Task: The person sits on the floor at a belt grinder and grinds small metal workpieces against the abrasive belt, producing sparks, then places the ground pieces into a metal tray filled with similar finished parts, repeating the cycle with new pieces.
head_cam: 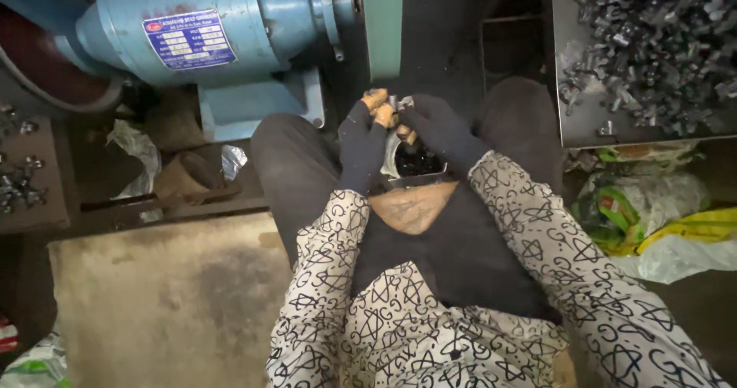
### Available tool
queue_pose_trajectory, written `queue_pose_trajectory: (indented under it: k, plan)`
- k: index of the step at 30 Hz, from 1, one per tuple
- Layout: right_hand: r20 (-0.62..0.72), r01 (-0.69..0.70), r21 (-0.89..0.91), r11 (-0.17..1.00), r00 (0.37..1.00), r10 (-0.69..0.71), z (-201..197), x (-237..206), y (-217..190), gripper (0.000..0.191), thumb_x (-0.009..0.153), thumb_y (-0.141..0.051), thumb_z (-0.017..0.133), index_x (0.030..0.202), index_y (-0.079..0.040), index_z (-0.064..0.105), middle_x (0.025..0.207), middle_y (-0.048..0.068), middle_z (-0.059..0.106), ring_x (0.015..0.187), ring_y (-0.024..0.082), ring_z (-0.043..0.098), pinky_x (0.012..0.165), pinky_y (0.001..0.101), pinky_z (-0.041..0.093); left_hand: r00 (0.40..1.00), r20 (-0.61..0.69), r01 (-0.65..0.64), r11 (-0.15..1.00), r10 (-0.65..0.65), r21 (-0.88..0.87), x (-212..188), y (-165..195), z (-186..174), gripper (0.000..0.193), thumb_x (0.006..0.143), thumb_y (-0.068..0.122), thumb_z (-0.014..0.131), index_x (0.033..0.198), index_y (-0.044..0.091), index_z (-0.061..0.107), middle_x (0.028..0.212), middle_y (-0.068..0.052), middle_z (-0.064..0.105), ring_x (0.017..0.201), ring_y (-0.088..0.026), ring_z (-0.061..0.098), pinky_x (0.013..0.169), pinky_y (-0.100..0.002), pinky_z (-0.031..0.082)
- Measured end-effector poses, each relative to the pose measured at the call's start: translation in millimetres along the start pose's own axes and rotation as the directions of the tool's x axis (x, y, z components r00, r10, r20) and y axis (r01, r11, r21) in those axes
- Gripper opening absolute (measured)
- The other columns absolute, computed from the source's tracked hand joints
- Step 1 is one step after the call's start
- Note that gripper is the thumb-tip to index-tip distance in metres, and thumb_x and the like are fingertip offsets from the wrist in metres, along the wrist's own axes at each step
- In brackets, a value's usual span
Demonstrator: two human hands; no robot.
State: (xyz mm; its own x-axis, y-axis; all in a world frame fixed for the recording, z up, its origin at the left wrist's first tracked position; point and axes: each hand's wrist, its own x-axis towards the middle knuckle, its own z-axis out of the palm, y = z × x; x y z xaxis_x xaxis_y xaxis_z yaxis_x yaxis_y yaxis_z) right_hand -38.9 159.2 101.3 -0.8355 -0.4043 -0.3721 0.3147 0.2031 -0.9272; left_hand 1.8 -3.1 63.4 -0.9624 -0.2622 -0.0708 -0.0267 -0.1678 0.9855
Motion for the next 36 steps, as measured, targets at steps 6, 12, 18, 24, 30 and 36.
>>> queue_pose_trajectory:
  k: [6,12,18,24,30,36]
  plan:
    - [-0.056,0.213,-0.251,0.944,0.971,-0.234,1,30,7,0.022,0.106,-0.019,0.056,0.108,0.000,0.068,0.084,0.003,0.070,0.074,0.007,0.064,0.066,0.0254,0.053,0.994,-0.049,-0.074,0.928,0.099,0.365,14,-1,7,0.022,0.109,0.020,0.061,0.103,0.000,0.070,0.088,-0.007,0.072,0.078,-0.013,0.065,0.072,-0.031,0.052]
    - [-0.044,0.027,0.119,0.993,0.999,-0.022,-10,28,16,0.018,0.102,-0.015,0.055,0.110,-0.002,0.063,0.085,0.001,0.067,0.068,0.006,0.060,0.061,0.0241,0.051,0.994,0.035,0.098,0.995,-0.099,0.032,12,-9,6,0.027,0.099,0.023,0.061,0.114,0.001,0.065,0.089,-0.005,0.068,0.078,-0.010,0.060,0.062,-0.034,0.053]
    - [-0.060,0.216,0.195,0.957,0.976,-0.208,-16,31,19,0.016,0.107,-0.016,0.055,0.111,-0.004,0.065,0.092,0.001,0.066,0.078,0.006,0.060,0.069,0.0242,0.051,0.956,-0.055,0.270,0.939,-0.288,-0.211,14,-23,24,0.036,0.084,0.000,0.053,0.119,-0.002,0.063,0.090,-0.003,0.066,0.071,-0.015,0.062,0.059,-0.035,0.054]
    - [-0.069,0.314,-0.749,0.583,0.839,-0.539,-112,-18,6,0.015,0.093,-0.023,0.070,0.104,-0.014,0.071,0.108,0.008,0.075,0.098,0.027,0.072,0.084,0.0390,0.056,0.917,0.398,-0.163,0.868,-0.043,0.470,8,-24,9,0.034,0.094,0.014,0.063,0.123,-0.003,0.066,0.107,-0.018,0.076,0.099,-0.026,0.077,0.090,-0.038,0.059]
    - [-0.330,-0.288,-0.944,0.160,0.814,-0.479,-240,-33,19,0.024,0.081,-0.020,0.074,0.096,-0.003,0.067,0.092,0.020,0.066,0.089,0.040,0.064,0.079,0.0523,0.051,0.759,0.508,-0.163,0.637,-0.407,0.753,-5,-36,31,0.055,0.093,0.044,0.064,0.131,0.005,0.062,0.117,-0.021,0.070,0.107,-0.039,0.068,0.089,-0.047,0.052]
    - [-0.329,-0.143,-0.909,0.392,0.823,-0.463,-248,-36,45,0.024,0.085,-0.020,0.074,0.104,-0.006,0.067,0.096,0.017,0.066,0.091,0.038,0.065,0.082,0.0514,0.050,0.778,0.470,-0.112,0.643,-0.418,0.758,-1,-27,36,0.047,0.095,0.044,0.064,0.122,0.006,0.066,0.114,-0.022,0.071,0.107,-0.041,0.067,0.089,-0.050,0.052]
